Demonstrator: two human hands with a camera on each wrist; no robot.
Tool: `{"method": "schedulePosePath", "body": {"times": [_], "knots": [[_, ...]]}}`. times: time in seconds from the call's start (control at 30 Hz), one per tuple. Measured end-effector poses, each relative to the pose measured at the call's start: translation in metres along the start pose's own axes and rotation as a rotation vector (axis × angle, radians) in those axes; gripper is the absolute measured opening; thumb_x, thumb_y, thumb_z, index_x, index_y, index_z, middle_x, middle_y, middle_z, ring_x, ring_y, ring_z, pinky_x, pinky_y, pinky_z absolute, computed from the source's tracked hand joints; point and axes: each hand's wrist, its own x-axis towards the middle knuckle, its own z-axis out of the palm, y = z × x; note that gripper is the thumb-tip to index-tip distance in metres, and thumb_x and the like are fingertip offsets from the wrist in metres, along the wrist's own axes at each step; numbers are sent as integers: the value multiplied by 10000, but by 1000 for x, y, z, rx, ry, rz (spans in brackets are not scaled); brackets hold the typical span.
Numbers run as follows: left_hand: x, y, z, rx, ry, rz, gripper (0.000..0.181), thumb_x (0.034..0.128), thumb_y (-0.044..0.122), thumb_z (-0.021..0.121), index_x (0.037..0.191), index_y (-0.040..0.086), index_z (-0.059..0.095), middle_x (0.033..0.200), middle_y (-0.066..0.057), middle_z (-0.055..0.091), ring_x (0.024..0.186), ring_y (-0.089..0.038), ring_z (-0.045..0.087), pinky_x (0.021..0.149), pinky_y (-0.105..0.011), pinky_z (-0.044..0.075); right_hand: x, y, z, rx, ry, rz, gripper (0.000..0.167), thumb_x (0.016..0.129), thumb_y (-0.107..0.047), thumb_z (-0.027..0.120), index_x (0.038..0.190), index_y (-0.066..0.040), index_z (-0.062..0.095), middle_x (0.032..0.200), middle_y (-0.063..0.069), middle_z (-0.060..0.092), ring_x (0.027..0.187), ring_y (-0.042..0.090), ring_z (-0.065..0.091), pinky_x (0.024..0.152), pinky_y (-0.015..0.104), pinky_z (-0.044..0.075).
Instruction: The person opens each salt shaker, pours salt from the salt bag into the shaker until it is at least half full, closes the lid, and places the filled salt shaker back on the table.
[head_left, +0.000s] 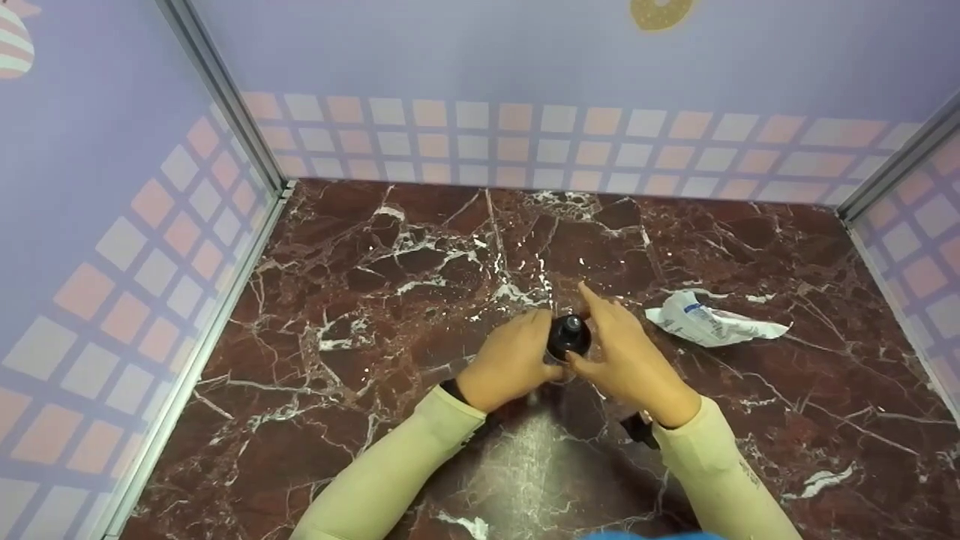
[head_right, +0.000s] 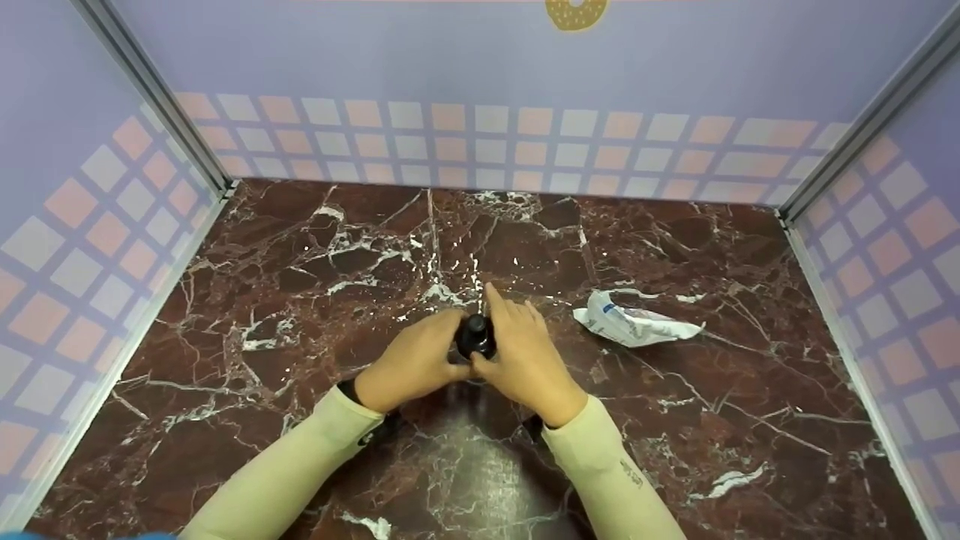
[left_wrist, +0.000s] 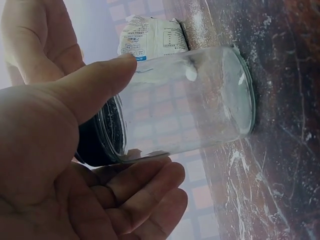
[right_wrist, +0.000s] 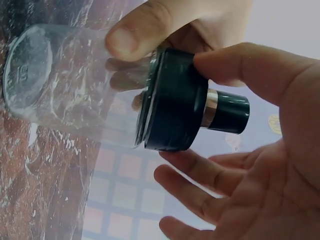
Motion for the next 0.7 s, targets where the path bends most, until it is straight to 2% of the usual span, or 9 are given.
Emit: {"method": "schedulePosePath", "body": {"times": [0.07, 0.17, 0.3, 0.43, 0.5, 0.57, 0.63, 0.7], "knots": [[0, 0, 0, 3, 2, 4, 662, 782, 418, 899, 1205, 23, 578, 1102, -77, 665, 985, -228, 663, 910, -368, 574, -1, 0, 0, 21, -20, -17, 981, 822, -79, 805, 1604, 46, 227, 1345, 191, 615, 1298, 382, 533, 1213, 557, 271], [0, 1, 1, 4, 6, 3, 651, 787, 386, 898, 1214, 14, 577, 1117, -93, 670, 1001, -239, 665, 926, -374, 573, -1, 1, 2, 10, -12, -30, 1012, 820, -129, 804, 1611, 46, 197, 1388, 215, 594, 1368, 404, 488, 1244, 558, 207], [0, 1, 0, 34, 13, -4, 657, 777, 376, 900, 1219, 11, 580, 1109, -109, 679, 1001, -262, 672, 911, -393, 582, 1, 1, 8, -76, 65, 7, 1115, 809, -384, 858, 1600, 64, 213, 1321, 204, 633, 1286, 416, 538, 1195, 546, 306], [-1, 0, 0, 35, 4, 4, 671, 796, 437, 867, 1232, 16, 580, 1104, -101, 677, 992, -255, 670, 887, -398, 586, 2, 0, 10, -152, 107, 100, 1210, 758, -553, 868, 1594, 61, 246, 1117, 153, 672, 1082, 388, 614, 1032, 540, 454], [0, -1, 0, 21, -13, 7, 694, 814, 474, 841, 1266, 20, 573, 1131, -94, 673, 1012, -243, 666, 895, -390, 582, 2, -1, 10, -161, 110, 129, 1207, 750, -561, 873, 1589, 59, 267, 1029, 129, 669, 980, 360, 617, 944, 521, 491], [1, -2, -1, 6, -33, -1, 716, 818, 501, 831, 1289, 29, 574, 1152, -87, 671, 1027, -232, 663, 905, -384, 579, 2, -1, 9, -154, 108, 135, 1175, 760, -533, 878, 1582, 61, 285, 970, 105, 661, 924, 337, 612, 915, 506, 499], [2, -2, -2, -4, -48, -15, 704, 811, 515, 833, 1282, 49, 594, 1150, -73, 676, 1023, -223, 664, 901, -384, 579, 2, -1, 9, -142, 107, 122, 1132, 776, -485, 883, 1574, 68, 299, 965, 102, 665, 920, 335, 617, 934, 509, 498], [4, -2, -2, -10, -55, -21, 649, 800, 501, 844, 1241, 77, 629, 1120, -54, 688, 1000, -213, 669, 884, -383, 581, 1, -1, 8, -132, 102, 98, 1099, 794, -429, 882, 1575, 68, 292, 997, 119, 669, 986, 358, 625, 1011, 535, 473]]}}
